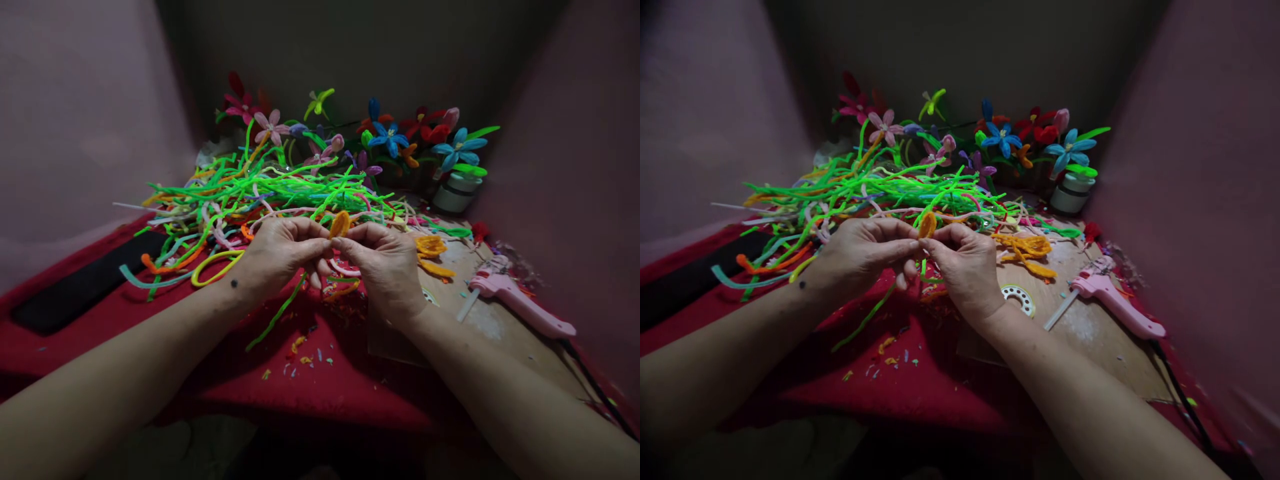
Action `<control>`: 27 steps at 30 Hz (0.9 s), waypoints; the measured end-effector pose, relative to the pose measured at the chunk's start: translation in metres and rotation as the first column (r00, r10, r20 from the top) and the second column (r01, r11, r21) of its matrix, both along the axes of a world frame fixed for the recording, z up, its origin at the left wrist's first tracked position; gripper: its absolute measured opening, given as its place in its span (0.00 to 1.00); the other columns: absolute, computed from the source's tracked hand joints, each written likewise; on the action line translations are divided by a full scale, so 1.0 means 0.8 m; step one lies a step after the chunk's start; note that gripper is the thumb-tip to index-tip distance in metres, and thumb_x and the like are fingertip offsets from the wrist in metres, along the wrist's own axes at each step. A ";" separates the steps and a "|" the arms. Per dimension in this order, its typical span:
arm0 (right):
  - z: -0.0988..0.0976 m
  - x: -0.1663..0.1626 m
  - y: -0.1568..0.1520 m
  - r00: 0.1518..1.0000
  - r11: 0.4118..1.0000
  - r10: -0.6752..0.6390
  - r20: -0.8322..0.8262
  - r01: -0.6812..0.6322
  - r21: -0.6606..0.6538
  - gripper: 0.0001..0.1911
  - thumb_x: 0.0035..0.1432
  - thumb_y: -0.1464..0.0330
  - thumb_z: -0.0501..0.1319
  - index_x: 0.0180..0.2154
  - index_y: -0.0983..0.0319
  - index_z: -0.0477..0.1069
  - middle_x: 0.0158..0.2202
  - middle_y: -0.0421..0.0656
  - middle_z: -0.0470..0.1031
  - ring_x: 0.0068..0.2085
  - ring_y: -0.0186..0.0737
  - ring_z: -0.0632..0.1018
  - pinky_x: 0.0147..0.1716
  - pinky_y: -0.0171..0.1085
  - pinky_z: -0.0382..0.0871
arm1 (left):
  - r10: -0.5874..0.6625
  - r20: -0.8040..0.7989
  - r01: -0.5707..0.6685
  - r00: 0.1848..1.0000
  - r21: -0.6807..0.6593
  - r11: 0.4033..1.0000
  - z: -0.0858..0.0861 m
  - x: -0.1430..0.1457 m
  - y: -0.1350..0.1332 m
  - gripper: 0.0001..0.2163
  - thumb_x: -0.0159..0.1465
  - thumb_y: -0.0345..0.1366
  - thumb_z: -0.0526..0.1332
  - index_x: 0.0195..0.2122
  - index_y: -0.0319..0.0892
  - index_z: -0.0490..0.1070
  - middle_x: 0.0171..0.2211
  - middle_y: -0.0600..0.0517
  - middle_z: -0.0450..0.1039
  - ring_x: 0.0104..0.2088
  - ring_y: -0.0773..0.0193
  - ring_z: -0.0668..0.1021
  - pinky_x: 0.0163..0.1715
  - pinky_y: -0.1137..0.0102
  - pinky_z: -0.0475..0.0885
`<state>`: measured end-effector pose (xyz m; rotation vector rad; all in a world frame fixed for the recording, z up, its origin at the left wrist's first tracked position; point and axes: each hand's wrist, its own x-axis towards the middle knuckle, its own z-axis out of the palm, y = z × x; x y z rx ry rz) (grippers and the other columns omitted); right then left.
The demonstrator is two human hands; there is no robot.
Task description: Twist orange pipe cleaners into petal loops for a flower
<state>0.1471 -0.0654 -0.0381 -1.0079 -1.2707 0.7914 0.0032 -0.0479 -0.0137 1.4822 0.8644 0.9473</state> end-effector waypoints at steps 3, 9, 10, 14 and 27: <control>0.001 0.002 0.000 0.998 0.998 0.061 0.008 -0.061 -0.025 0.07 0.49 0.66 0.64 0.24 0.63 0.73 0.20 0.38 0.70 0.22 0.31 0.68 0.22 0.33 0.61 | 0.036 0.012 -0.036 0.999 -0.004 0.999 0.001 0.000 -0.002 0.03 0.55 0.30 0.62 0.30 0.36 0.70 0.17 0.52 0.73 0.15 0.66 0.74 0.15 0.73 0.72; 0.002 0.002 0.001 0.996 0.994 0.091 -0.013 -0.092 -0.059 0.08 0.49 0.64 0.63 0.26 0.63 0.75 0.20 0.39 0.71 0.22 0.31 0.68 0.22 0.33 0.61 | 0.074 0.054 -0.072 0.996 -0.034 0.997 0.000 0.000 0.001 0.04 0.54 0.30 0.64 0.30 0.36 0.72 0.18 0.52 0.74 0.16 0.67 0.74 0.15 0.74 0.71; 0.002 0.002 0.001 0.997 0.995 0.077 -0.004 -0.077 -0.061 0.08 0.49 0.64 0.63 0.26 0.63 0.75 0.21 0.39 0.71 0.23 0.31 0.68 0.22 0.33 0.61 | 0.077 0.045 -0.076 0.996 -0.037 0.996 0.000 0.000 0.001 0.04 0.54 0.30 0.64 0.30 0.36 0.72 0.18 0.52 0.74 0.15 0.67 0.74 0.15 0.74 0.71; 0.003 0.001 -0.001 0.993 1.000 -0.021 0.118 0.023 -0.021 0.07 0.51 0.67 0.61 0.25 0.64 0.73 0.21 0.39 0.71 0.23 0.30 0.67 0.23 0.32 0.59 | 0.076 0.040 -0.074 0.996 -0.040 0.996 -0.002 0.001 0.001 0.04 0.55 0.31 0.63 0.31 0.36 0.72 0.18 0.52 0.74 0.14 0.66 0.74 0.13 0.74 0.71; -0.001 0.001 0.001 0.997 0.996 0.055 0.045 -0.052 -0.070 0.10 0.51 0.64 0.61 0.23 0.64 0.71 0.19 0.36 0.65 0.22 0.28 0.62 0.21 0.32 0.56 | 0.051 0.059 -0.047 0.997 -0.066 0.997 -0.008 0.000 0.002 0.07 0.52 0.34 0.66 0.30 0.37 0.72 0.19 0.53 0.73 0.16 0.69 0.73 0.15 0.75 0.70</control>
